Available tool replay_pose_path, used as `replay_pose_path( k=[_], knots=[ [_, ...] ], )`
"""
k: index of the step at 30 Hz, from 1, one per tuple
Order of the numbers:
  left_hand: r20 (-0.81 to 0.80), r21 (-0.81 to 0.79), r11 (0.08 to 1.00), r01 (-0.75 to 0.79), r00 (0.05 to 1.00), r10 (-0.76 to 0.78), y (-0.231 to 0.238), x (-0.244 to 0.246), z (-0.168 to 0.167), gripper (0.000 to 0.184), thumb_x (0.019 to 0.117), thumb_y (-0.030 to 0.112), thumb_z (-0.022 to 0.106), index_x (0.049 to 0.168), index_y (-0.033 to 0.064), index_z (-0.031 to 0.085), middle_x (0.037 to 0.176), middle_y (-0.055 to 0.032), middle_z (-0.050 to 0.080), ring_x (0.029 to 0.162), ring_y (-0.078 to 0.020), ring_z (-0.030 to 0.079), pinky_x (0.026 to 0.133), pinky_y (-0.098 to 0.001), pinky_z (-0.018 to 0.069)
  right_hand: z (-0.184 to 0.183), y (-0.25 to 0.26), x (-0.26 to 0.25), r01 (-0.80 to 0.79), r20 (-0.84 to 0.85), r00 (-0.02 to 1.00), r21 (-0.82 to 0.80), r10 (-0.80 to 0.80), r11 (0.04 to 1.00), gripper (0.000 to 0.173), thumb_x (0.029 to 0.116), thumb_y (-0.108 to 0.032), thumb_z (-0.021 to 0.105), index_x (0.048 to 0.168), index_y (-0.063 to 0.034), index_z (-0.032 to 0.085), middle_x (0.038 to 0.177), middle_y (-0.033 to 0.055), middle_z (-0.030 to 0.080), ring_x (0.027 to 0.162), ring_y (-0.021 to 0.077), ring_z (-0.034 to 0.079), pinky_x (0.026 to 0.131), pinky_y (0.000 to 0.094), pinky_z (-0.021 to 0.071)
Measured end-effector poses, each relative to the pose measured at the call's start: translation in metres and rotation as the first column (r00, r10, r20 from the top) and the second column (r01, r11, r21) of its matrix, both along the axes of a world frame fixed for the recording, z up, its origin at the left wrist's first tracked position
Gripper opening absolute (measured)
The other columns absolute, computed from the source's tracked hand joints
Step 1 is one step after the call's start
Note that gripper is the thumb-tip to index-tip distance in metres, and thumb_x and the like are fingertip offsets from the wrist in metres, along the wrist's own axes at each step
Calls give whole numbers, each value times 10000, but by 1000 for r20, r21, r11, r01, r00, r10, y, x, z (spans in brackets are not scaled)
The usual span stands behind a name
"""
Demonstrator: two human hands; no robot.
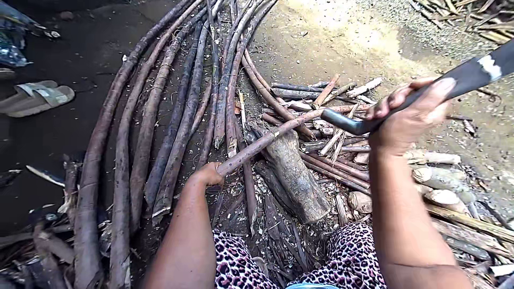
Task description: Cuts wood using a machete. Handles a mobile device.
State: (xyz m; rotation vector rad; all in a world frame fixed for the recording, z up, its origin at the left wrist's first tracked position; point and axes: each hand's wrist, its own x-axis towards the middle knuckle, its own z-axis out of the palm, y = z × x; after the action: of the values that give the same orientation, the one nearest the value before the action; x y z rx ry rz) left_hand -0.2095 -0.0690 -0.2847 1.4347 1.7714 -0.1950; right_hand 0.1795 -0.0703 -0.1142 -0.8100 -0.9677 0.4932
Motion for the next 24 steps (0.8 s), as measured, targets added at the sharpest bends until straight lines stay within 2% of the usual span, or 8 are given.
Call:
replay_pose_path(
  k=[2,4,6,9,13,18,21,24],
  knots=[
    [2,7,1000,8,1000,-8,1,-1,0,508,805,-17,797,1272,32,604,1064,-208,657,875,-302,632,776,-503,519,-70,-25,-25,33,220,974,-394,59,919,489,1128,-318,114,967,-44,485,576,-12,511,455,123,553,491,336,554],
    [-5,-7,999,31,999,-31,0,-1,-2,493,798,-24,801,1246,10,600,1052,-215,647,891,-315,626,790,-520,512,-158,-55,-46,-26,252,857,-851,450,525,487,1133,-319,250,1211,69,534,750,118,567,596,212,579,635,422,549],
    [-28,-39,998,44,999,-45,-6,0,-8,495,778,-42,810,1229,-37,607,1072,-259,650,952,-372,634,844,-576,512,-196,-65,-59,-36,56,745,-992,664,124,428,1136,-345,350,1248,14,554,789,111,545,567,208,549,577,388,519],
    [-43,-3,998,56,997,-56,-9,3,0,482,840,-5,778,1281,-25,587,1130,-259,644,983,-363,639,868,-560,509,-180,-59,-55,-224,-204,776,-974,596,-41,353,1138,-353,372,1062,-45,527,636,12,455,441,126,457,438,286,460],
    [-117,118,992,36,993,-22,-5,11,5,538,857,118,814,1350,33,615,1233,-286,662,1156,-467,635,971,-689,475,-150,-45,-45,-94,-33,738,-994,674,55,348,1126,-329,419,1183,-18,566,702,39,511,488,132,505,486,293,494],
    [-206,144,988,51,978,-21,1,18,1,488,866,172,803,1320,99,641,1235,-254,680,1183,-472,632,962,-720,464,-127,-47,-18,279,449,487,-893,749,353,416,1103,-308,469,1345,7,588,1099,246,686,1006,361,690,946,546,522],
    [-168,117,990,80,984,-59,10,14,-2,483,861,134,802,1310,72,638,1220,-262,679,1173,-474,632,966,-721,459,-89,-64,3,68,400,725,-851,561,520,303,1105,-249,470,1172,-3,633,719,64,582,558,147,558,561,337,518],
    [-134,109,990,92,988,-77,12,9,-7,484,840,113,819,1283,46,636,1190,-271,680,1146,-472,638,954,-718,464,-33,-66,16,-159,193,925,-586,327,794,281,1111,-221,376,1167,-62,601,661,-74,584,475,25,527,452,210,505]
  ],
)
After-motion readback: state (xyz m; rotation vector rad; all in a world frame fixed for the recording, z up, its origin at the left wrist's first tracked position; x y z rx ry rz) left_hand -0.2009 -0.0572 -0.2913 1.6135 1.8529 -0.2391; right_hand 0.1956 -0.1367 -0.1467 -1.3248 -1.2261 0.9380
